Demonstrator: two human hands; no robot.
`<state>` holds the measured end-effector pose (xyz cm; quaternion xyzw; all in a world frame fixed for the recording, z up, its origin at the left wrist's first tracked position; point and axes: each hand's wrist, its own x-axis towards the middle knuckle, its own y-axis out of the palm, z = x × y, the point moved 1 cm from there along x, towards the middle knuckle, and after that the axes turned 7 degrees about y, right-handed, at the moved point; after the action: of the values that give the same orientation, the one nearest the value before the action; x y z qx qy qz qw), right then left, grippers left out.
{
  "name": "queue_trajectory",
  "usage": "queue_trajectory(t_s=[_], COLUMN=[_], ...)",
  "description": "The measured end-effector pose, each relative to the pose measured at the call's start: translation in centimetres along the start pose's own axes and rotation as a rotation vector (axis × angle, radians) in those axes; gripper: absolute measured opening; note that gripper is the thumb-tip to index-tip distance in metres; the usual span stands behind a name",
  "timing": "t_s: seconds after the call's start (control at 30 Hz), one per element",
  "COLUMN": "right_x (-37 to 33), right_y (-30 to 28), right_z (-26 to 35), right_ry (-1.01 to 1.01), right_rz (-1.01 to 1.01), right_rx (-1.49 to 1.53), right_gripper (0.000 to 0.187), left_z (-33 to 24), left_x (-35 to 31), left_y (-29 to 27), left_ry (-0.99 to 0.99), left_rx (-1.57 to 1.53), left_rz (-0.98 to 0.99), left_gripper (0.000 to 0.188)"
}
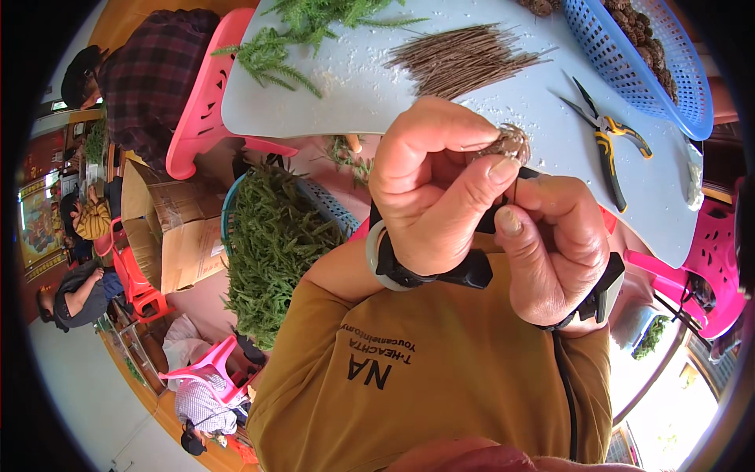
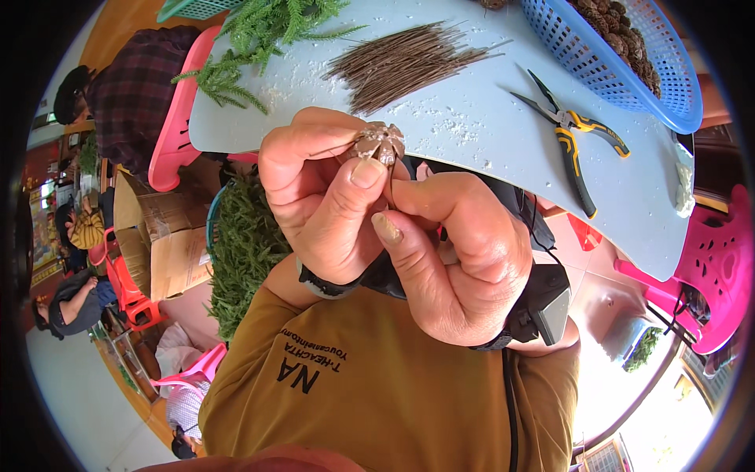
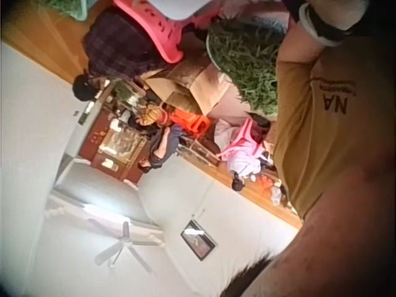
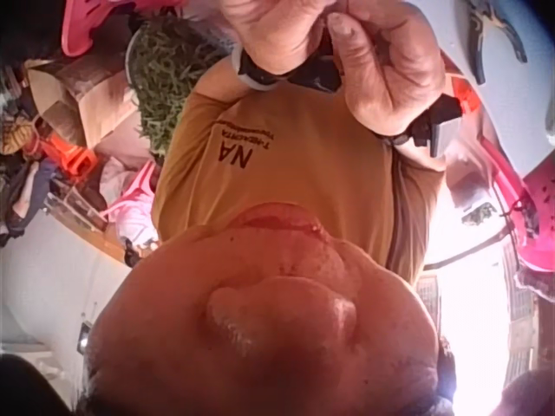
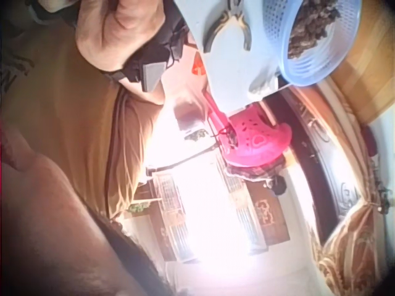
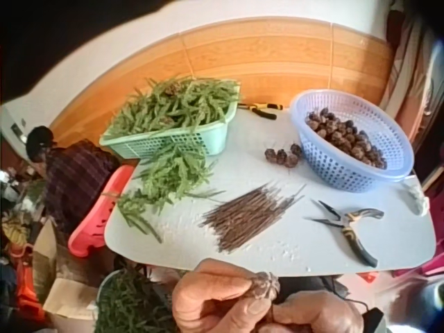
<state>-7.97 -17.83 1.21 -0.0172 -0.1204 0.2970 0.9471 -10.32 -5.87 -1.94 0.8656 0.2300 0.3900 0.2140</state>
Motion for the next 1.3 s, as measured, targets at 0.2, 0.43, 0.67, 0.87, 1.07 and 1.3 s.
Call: queue_trajectory(t_s=[0.2,0.43,0.67,0.87,1.07,1.3], right_x=[0.2,-0.2,-0.5,-1.0,-0.8,-1.1], right_y=[0.2,0.5,-0.2,-0.4,-0.6,-0.8], right_z=[-0.7,-0.7,1.0,1.4,1.9,1.6], right_ry=[-0.081,-0.071,-0.007,0.009,0.076,0.098], right_rz=[-0.033,-0.063,0.005,0.021,0.015,0.013], right_rx=[-0.038,-0.03,-0.102,-0.124,-0.075,0.0], right_gripper=[0.013,0.013,0.014,0.016,0.017,0.018], left_z=[-0.1,-0.6,-1.4,-2.1,-2.2,-3.0], left_x=[0.0,0.9,0.8,0.6,1.3,1.4], left_y=[-0.6,-2.0,-2.1,-1.7,-1.6,-0.7], left_ry=[0.144,0.374,0.481,0.474,0.554,0.644], left_rx=[0.198,0.397,0.566,0.664,0.751,0.917], left_rz=[0.028,0.387,0.421,0.446,0.465,0.54], left_gripper=[0.022,0.028,0.027,0.024,0.024,0.027])
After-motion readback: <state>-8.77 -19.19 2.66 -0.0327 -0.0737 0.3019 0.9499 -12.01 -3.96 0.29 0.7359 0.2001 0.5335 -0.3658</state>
